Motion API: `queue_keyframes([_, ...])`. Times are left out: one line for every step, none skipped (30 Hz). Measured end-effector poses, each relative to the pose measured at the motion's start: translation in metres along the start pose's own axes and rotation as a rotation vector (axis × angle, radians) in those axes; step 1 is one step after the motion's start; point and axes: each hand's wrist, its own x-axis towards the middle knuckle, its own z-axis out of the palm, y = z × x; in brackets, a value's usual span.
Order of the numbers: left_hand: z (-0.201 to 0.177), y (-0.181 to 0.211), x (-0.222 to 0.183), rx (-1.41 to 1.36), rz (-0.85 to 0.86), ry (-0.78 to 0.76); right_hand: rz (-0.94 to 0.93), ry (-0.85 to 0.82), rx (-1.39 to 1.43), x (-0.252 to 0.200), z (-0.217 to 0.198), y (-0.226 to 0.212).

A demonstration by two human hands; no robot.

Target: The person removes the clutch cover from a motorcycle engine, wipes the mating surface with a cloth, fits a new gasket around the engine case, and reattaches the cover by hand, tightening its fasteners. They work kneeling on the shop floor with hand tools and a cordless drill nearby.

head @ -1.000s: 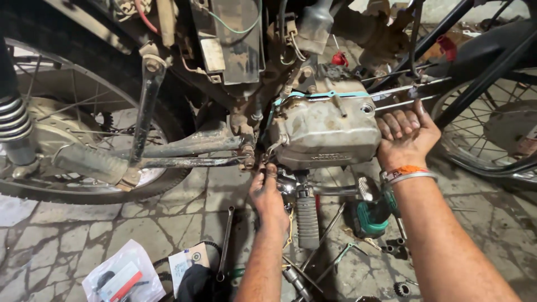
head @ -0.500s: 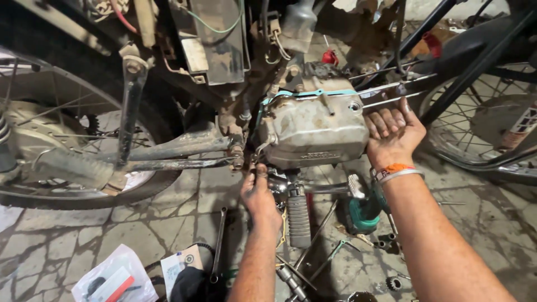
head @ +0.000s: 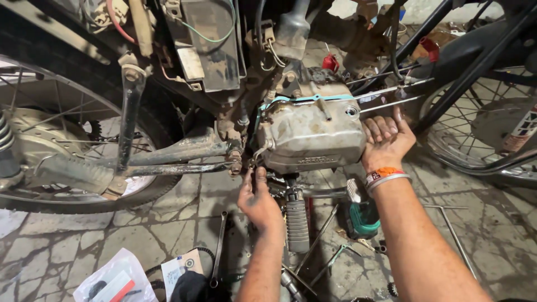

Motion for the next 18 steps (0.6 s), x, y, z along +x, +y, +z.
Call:
queue_keyframes([0.0, -0.006, -0.001, 0.132, 0.233, 0.061, 0.028, -0.029, 0.011, 0.001, -0.002, -0.001])
queue_keyframes([0.003, 0.014, -0.009, 0.131, 0.234, 0.063, 0.03, -0.03, 0.01, 0.001, -0.003, -0.001])
queue_keyframes([0.006, 0.033, -0.017, 0.3, 0.139, 0.053, 0.029, -0.025, 0.01, 0.002, -0.004, -0.001])
queue_keyframes([0.009, 0.053, -0.024, 0.468, 0.044, 0.042, 0.028, -0.021, 0.009, 0.003, -0.005, -0.002])
queue_keyframes([0.007, 0.043, -0.023, 0.466, 0.046, 0.044, 0.03, -0.024, 0.01, 0.003, -0.003, -0.002])
queue_keyframes([0.004, 0.033, -0.021, 0.522, 0.276, 0.017, 0.025, -0.009, -0.005, 0.002, -0.001, -0.002])
queue_keyframes([0.001, 0.023, -0.02, 0.574, 0.506, -0.014, 0.02, 0.006, -0.019, 0.002, 0.001, -0.002])
queue_keyframes([0.002, 0.027, -0.02, 0.575, 0.508, -0.017, 0.017, 0.006, -0.017, 0.0, 0.006, -0.003])
queue_keyframes([0.003, 0.032, -0.021, 0.595, 0.358, -0.024, 0.038, 0.02, -0.008, -0.002, 0.012, -0.004])
queue_keyframes([0.004, 0.035, -0.022, 0.614, 0.206, -0.032, 0.059, 0.033, -0.001, -0.004, 0.017, -0.006])
queue_keyframes([0.007, 0.036, -0.022, 0.613, 0.207, -0.036, 0.056, 0.034, 0.0, -0.004, 0.018, -0.009])
queue_keyframes([0.008, 0.037, -0.023, 0.496, 0.253, -0.055, 0.046, 0.034, 0.033, -0.003, 0.019, -0.011])
queue_keyframes([0.008, 0.038, -0.022, 0.379, 0.298, -0.075, 0.037, 0.034, 0.067, -0.003, 0.019, -0.012])
queue_keyframes([0.008, 0.036, -0.022, 0.382, 0.3, -0.073, 0.04, 0.034, 0.069, 0.003, 0.006, -0.01])
queue_keyframes([0.007, 0.033, -0.021, 0.401, 0.317, -0.053, -0.013, 0.036, 0.028, 0.008, -0.006, -0.007])
queue_keyframes([0.007, 0.03, -0.021, 0.42, 0.332, -0.036, -0.067, 0.039, -0.014, 0.013, -0.02, -0.006])
queue_keyframes([0.008, 0.029, -0.022, 0.423, 0.333, -0.036, -0.066, 0.04, -0.012, 0.012, -0.018, -0.004])
queue_keyframes([0.01, 0.027, -0.023, 0.416, 0.332, -0.028, -0.022, 0.009, 0.0, 0.012, -0.015, -0.004])
